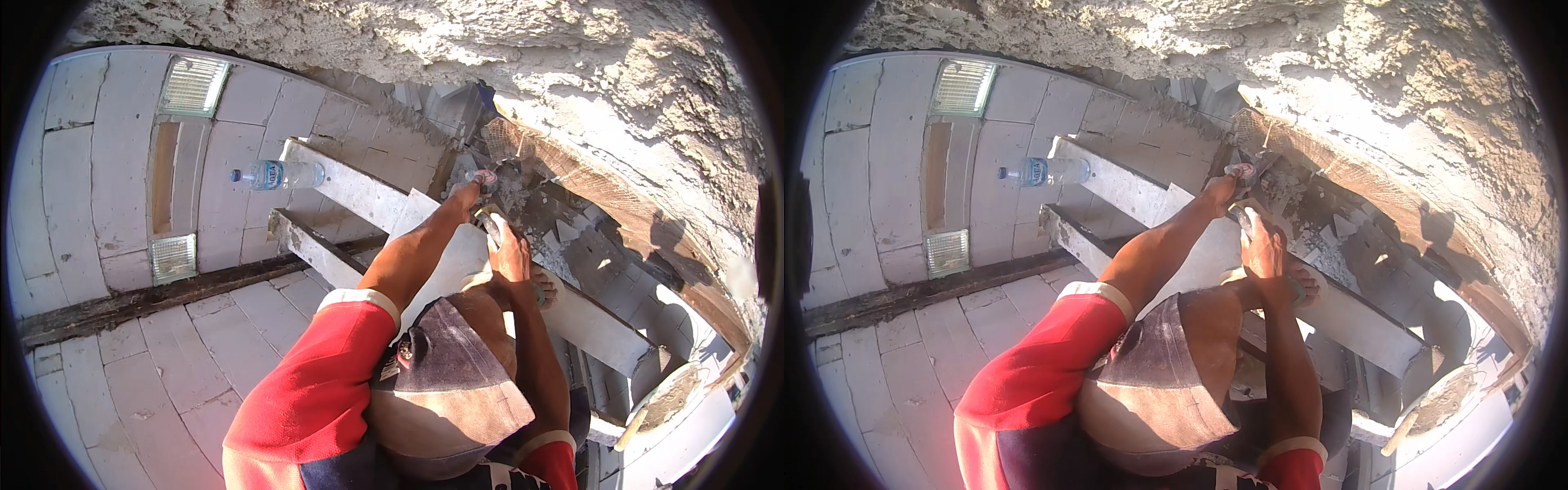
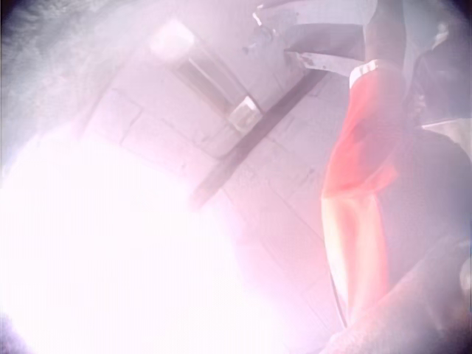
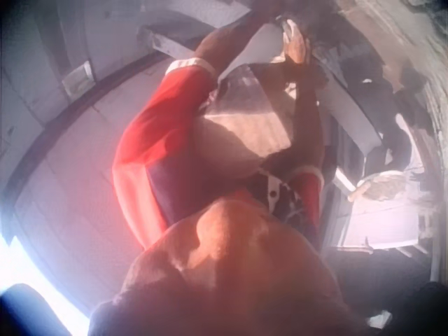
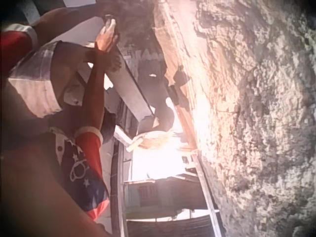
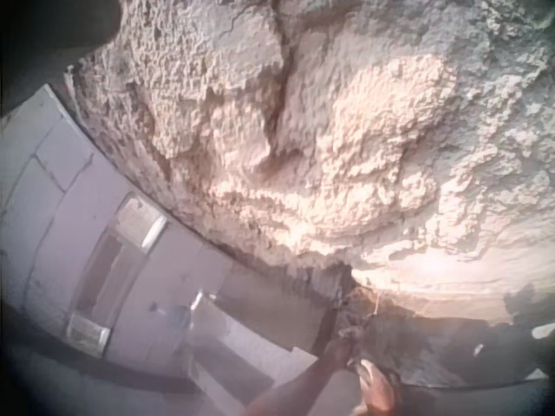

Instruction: The person scoops plaster from a bucket using a trowel and applies it to a white rectangular board. They smooth the surface, measure the board with a tape measure, and continue applying plaster to different sections.

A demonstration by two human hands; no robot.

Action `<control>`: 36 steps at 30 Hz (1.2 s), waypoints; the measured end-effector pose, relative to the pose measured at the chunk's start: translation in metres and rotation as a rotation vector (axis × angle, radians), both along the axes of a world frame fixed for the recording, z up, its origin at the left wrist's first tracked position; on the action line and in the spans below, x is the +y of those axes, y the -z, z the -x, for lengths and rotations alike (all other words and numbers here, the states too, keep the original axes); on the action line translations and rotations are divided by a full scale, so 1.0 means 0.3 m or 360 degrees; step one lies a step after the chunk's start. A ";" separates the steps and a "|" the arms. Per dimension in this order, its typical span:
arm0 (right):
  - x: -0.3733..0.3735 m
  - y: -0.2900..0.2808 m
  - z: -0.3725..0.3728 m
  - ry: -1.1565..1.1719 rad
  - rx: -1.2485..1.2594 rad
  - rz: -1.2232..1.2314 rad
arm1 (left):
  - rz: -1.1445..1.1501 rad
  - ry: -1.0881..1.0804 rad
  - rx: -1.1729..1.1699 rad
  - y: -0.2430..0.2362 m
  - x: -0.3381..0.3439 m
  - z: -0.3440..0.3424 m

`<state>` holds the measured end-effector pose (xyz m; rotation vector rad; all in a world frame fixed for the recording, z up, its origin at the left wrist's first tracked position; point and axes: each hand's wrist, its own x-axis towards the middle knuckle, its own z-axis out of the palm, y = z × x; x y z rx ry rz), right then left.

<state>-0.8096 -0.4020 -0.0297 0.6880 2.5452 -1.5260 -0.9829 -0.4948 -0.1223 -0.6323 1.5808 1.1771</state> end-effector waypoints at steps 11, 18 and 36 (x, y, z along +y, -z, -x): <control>-0.033 0.054 -0.025 -0.0380 0.0059 -0.0437 | 0.0459 0.0716 0.0581 0.046 -0.031 0.003; -0.019 0.059 -0.023 -0.0419 0.0131 -0.0281 | 0.0380 0.1113 0.0583 -0.017 -0.038 0.010; 0.462 0.162 -0.801 0.0200 -0.0792 -0.0841 | 0.0174 0.0908 0.0323 0.137 -0.117 0.161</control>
